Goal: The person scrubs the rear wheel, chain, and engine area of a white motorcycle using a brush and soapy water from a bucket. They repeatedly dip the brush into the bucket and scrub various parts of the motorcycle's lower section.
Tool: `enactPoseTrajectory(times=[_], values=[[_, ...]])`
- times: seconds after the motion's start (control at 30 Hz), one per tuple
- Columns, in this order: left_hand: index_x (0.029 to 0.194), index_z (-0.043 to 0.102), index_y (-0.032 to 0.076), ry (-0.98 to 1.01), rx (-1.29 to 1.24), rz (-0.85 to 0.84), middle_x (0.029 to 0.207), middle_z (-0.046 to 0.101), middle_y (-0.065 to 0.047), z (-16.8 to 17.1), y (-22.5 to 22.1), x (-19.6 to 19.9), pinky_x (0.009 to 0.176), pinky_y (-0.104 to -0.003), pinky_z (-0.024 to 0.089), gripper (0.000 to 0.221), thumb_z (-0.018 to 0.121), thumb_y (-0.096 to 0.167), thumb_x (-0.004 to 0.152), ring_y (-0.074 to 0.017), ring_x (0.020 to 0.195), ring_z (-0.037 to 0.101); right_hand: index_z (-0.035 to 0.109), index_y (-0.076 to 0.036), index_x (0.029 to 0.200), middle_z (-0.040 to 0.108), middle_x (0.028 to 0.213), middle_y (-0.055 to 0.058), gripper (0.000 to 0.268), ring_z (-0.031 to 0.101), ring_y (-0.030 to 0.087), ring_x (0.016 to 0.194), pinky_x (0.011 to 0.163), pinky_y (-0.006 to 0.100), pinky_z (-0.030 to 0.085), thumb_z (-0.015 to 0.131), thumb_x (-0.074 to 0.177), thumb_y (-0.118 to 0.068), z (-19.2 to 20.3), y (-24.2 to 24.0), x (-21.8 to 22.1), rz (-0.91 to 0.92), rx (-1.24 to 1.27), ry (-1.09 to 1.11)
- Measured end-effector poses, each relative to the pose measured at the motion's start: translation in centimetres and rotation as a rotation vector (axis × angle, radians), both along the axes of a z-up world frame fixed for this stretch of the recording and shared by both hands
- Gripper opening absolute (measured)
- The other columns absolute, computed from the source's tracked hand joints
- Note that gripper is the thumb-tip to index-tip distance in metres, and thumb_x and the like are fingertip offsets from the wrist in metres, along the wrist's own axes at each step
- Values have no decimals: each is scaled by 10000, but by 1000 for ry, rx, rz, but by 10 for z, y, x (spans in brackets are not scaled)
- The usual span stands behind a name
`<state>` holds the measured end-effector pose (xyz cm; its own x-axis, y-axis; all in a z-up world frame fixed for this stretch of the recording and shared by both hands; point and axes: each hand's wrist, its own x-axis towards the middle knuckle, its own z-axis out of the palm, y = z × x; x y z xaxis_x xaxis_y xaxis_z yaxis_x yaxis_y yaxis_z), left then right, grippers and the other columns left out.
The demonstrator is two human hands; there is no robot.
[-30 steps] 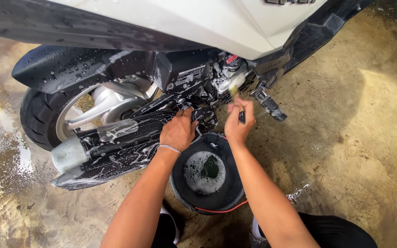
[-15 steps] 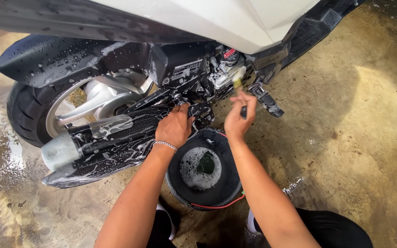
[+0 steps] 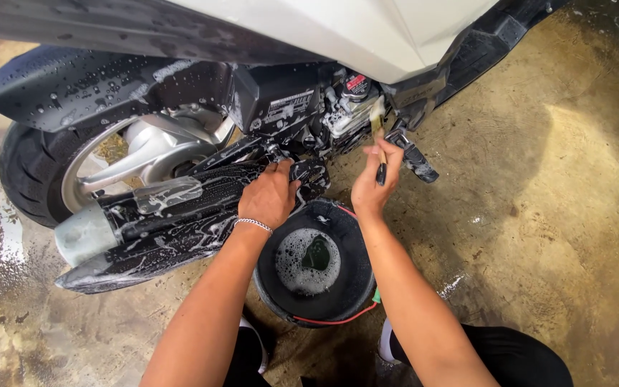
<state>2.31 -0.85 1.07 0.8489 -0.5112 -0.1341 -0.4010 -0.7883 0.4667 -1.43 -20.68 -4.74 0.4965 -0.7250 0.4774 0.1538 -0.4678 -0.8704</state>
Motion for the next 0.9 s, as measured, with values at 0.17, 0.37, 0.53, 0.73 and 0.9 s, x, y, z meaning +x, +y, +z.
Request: enactPoseTrajectory(times=[0.17, 0.37, 0.53, 0.73, 0.9], values=[[1451, 500, 69, -7, 0, 5, 1227, 648, -210, 1, 0, 0, 847, -568, 593, 508, 581, 292, 1002, -417, 1051, 703, 602, -73, 1013, 711, 789, 105, 145, 699, 294, 902, 921, 458, 480, 468, 1037, -126, -5, -2, -3, 84, 1, -4], [1454, 495, 61, 2, 1, -5, 1216, 648, -210, -1, 0, -2, 853, -563, 594, 515, 586, 291, 1004, -411, 1051, 705, 594, -51, 1058, 723, 815, 127, 160, 669, 249, 872, 863, 399, 455, 483, 1048, -167, 20, -1, -4, 114, -54, -88], [1454, 497, 61, -5, -12, 0, 1215, 650, -208, 1, 0, -3, 861, -554, 593, 516, 592, 289, 1001, -402, 1059, 704, 640, -66, 894, 713, 679, 112, 213, 640, 215, 702, 738, 340, 476, 496, 1011, -167, 51, 16, -7, 99, 2, -116], [1448, 499, 70, 5, -4, -7, 1250, 635, -213, 5, 3, -1, 875, -567, 587, 526, 599, 306, 989, -418, 1083, 692, 649, -100, 1002, 724, 683, 50, 197, 550, 98, 726, 696, 224, 408, 495, 1017, -222, 40, 28, -3, -24, 120, -193], [1460, 497, 105, 6, -12, 11, 1264, 632, -190, -4, 2, 0, 880, -558, 586, 518, 590, 306, 991, -404, 1087, 692, 635, -94, 1048, 701, 698, 96, 226, 530, 154, 693, 655, 239, 411, 478, 1056, -256, 26, 19, 15, -145, 142, -319]])
